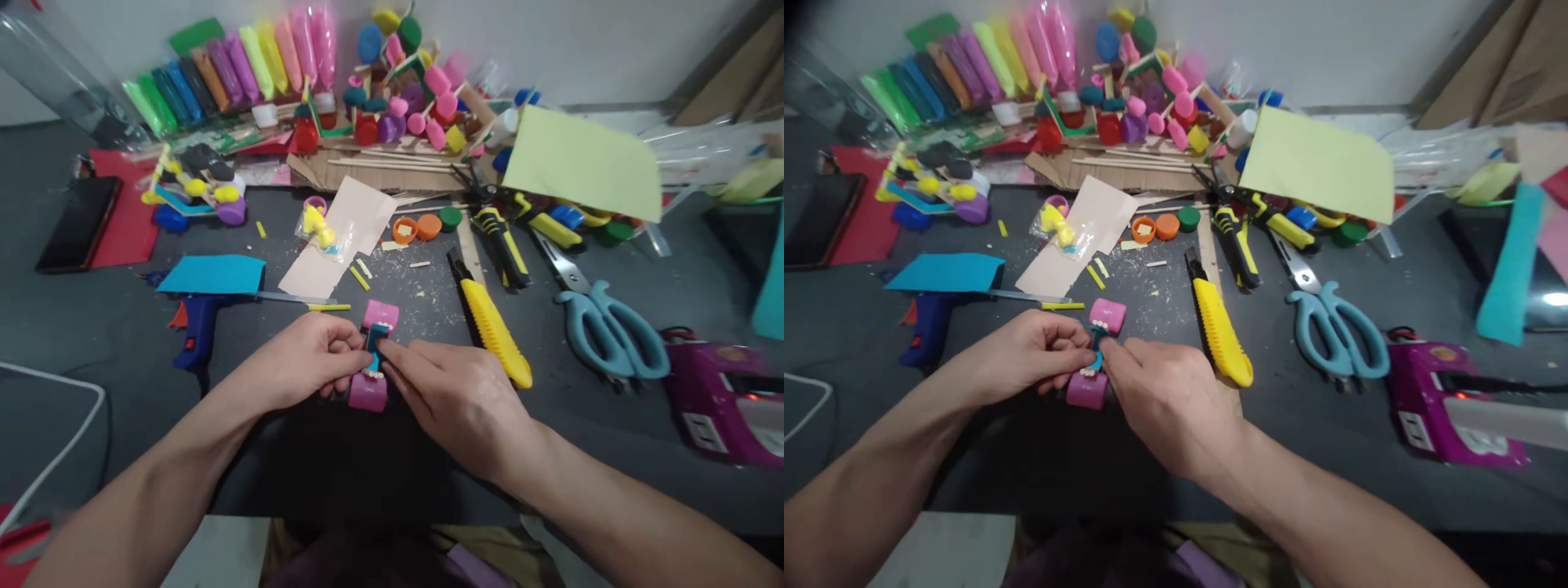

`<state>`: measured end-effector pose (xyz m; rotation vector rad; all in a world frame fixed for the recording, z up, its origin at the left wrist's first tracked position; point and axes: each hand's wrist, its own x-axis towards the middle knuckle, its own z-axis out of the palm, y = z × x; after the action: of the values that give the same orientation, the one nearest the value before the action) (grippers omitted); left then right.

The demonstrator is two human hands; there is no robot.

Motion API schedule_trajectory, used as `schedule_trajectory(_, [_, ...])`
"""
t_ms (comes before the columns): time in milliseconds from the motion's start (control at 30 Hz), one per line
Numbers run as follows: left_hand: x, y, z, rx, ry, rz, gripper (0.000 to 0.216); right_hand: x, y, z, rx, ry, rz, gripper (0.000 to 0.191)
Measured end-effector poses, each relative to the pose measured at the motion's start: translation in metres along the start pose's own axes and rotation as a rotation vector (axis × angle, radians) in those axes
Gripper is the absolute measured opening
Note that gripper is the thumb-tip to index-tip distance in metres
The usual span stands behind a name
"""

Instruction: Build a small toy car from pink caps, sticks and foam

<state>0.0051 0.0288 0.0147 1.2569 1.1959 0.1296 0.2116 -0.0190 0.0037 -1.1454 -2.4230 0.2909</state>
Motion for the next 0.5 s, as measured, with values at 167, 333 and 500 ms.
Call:
schedule_trajectory(167, [-0.002,0.003,0.001,-0.102,0.068,0.088,0.021,0.005,0.009,-0.013,0.169,0.137,0.142,0.020])
schedule_trajectory(333, [0.000,0.003,-0.002,-0.147,0.123,0.165,0.032,0.014,0.018,-0.024,0.325,0.238,0.298,0.014])
schedule_trajectory(500, [0.002,0.003,-0.006,-0.149,0.132,0.199,0.033,0.010,0.002,-0.070,0.599,0.494,0.357,0.020])
